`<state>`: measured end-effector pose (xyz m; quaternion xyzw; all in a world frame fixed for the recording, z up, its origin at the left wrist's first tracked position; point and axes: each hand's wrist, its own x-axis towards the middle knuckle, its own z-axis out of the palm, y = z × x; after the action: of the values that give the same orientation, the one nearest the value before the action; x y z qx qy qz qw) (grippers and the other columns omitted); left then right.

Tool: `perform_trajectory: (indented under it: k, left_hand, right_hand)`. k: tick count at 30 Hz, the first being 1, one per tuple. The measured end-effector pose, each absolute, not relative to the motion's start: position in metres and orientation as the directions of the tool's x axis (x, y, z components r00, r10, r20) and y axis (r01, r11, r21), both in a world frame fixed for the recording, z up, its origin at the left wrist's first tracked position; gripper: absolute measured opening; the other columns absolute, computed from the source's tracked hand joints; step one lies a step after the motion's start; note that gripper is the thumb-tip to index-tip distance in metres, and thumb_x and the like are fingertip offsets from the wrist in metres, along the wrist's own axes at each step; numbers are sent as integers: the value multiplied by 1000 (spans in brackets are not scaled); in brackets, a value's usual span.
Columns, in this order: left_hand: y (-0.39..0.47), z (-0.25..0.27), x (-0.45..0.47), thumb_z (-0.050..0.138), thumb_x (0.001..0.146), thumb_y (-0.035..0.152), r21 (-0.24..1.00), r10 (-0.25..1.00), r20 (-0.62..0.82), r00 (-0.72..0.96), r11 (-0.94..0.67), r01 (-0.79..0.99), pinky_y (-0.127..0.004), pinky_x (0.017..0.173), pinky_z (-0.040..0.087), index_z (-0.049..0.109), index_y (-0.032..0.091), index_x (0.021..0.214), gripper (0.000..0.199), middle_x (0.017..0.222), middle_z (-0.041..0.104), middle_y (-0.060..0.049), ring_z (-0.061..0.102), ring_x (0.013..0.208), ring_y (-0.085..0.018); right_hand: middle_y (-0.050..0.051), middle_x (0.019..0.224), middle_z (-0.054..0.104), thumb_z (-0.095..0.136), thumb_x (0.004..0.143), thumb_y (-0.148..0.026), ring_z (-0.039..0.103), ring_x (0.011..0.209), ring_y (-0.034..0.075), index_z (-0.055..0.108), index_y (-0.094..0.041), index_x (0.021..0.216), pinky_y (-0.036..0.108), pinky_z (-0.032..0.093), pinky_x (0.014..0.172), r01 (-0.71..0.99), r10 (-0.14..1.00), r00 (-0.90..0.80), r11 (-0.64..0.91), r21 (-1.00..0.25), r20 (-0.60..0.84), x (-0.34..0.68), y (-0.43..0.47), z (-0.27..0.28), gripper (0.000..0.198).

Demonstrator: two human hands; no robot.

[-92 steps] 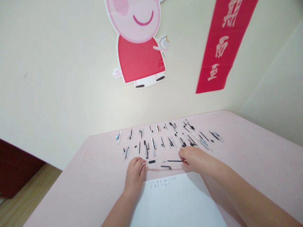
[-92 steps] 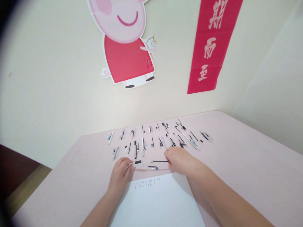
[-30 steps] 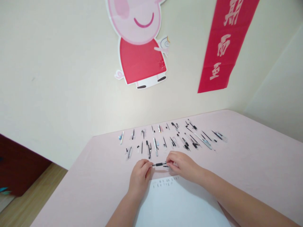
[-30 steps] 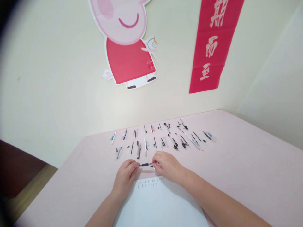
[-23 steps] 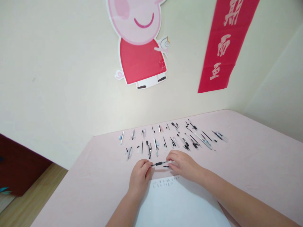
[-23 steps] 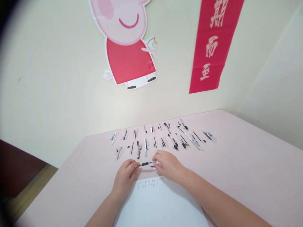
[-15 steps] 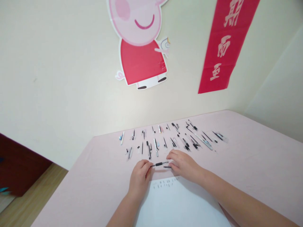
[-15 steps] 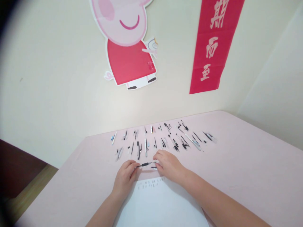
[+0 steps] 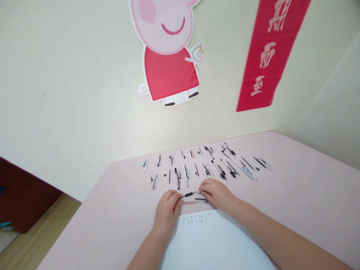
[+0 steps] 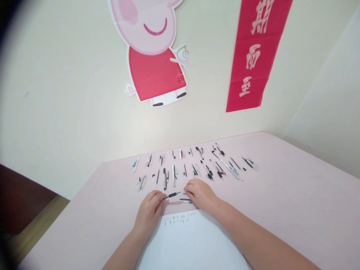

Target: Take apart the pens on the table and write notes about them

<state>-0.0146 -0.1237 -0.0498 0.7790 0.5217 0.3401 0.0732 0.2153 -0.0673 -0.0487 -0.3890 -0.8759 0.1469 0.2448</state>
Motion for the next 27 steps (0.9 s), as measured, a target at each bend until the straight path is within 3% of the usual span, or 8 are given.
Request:
perform_trajectory:
  k: [17,27]
  left_hand:
    - [-123,-50,-14,49,86,18,485,877,427,220,-428,763,-33,75,49,60,20,94,14,92,60,-5,58,85,-19]
    - [-125,-49,-14,48,85,18,488,875,431,222,-433,758,-33,75,49,61,21,93,15,91,61,-5,58,85,-19]
  right_hand:
    - [6,86,68,54,85,-17,57,84,19,72,-20,88,29,42,77,586,727,-594,684,-434,344,215,-66,-53,18]
    - [5,85,66,58,84,-19,57,82,17,74,-22,83,27,42,73,599,727,-626,680,-422,283,210,-65,-49,16]
